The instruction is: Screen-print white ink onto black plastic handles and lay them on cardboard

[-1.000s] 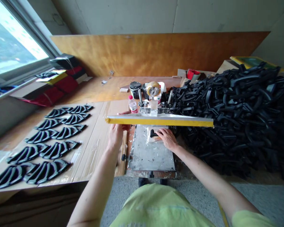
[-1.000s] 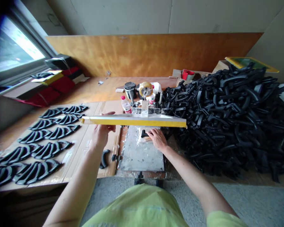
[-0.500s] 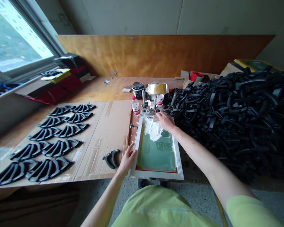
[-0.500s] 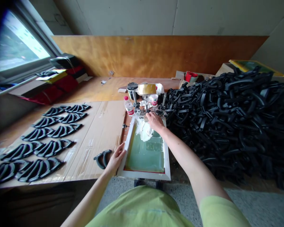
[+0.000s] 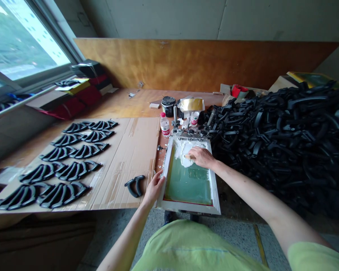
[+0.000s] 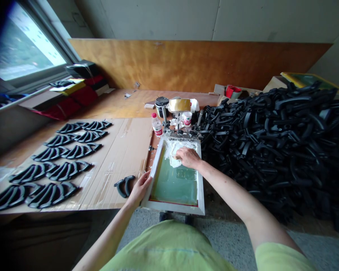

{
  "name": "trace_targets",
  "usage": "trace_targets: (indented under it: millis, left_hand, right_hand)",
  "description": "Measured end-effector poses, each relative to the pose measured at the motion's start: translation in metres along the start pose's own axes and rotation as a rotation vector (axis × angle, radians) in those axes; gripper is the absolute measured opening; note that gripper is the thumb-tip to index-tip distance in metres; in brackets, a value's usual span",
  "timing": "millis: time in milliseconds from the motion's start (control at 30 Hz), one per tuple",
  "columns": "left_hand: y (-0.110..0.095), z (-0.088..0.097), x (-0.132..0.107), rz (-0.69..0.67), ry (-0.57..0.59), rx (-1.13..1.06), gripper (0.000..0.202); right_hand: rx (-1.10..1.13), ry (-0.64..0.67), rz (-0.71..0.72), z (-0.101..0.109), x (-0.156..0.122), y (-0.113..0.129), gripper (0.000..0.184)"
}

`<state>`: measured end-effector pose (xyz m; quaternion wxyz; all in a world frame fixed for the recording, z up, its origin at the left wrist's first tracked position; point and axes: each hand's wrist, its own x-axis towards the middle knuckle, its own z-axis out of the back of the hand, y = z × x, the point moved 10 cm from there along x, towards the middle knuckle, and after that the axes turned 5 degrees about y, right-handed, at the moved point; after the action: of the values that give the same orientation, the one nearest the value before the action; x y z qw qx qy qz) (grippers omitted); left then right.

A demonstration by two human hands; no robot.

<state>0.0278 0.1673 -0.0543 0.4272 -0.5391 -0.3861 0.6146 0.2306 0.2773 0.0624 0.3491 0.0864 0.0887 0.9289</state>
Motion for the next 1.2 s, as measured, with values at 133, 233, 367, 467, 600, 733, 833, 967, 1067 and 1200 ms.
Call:
trace_targets:
  millis: [133, 233, 367, 467, 600, 733, 833, 967, 1067, 1200]
  left_hand:
    - [-0.001, -0.003, -0.001, 0.023, 0.02, -0.056, 0.064]
    - [-0.007, -0.004, -0.004, 0.04, 0.021, -0.07, 0.064]
    - [-0.031, 0.001, -0.013, 0.065, 0.025, -0.109, 0.073]
    - [-0.065, 0.004, -0.021, 0.048, 0.072, -0.176, 0.072]
    - [-0.129, 0.012, -0.016, -0.119, 0.016, -0.277, 0.051]
    - [-0.198, 0.013, 0.003, -0.396, -0.03, -0.411, 0.044]
    - [-0.213, 0.003, 0.017, -0.414, 0.006, -0.47, 0.044]
    - [-0.16, -0.03, 0.015, -0.202, 0.05, -0.524, 0.049]
    - [-0.078, -0.083, -0.009, 0.198, 0.259, -0.469, 0.056]
    - [-0.004, -0.068, -0.034, 0.346, 0.145, -0.469, 0.043]
  right_hand:
    - [0.007, -0.057, 0.074, -0.012, -0.015, 0.017, 0.024]
    - [0.072, -0.036, 0.102, -0.01, -0.018, 0.018, 0.017]
    - [0.08, -0.114, -0.14, 0.023, 0.017, -0.023, 0.031]
    - [0.057, -0.191, -0.306, 0.053, 0.034, -0.067, 0.057]
    - [0.118, -0.393, -0.599, 0.08, -0.012, -0.139, 0.034]
    - [0.176, -0.257, -0.763, 0.033, -0.066, -0.156, 0.025]
    - [0.191, -0.107, -0.532, -0.014, -0.06, -0.112, 0.028]
    - [0.091, -0.071, -0.349, -0.032, -0.043, -0.048, 0.016]
    - [0.058, -0.165, -0.304, -0.02, -0.041, 0.007, 0.011]
    - [0.068, -0.108, 0.041, -0.027, -0.045, 0.09, 0.019]
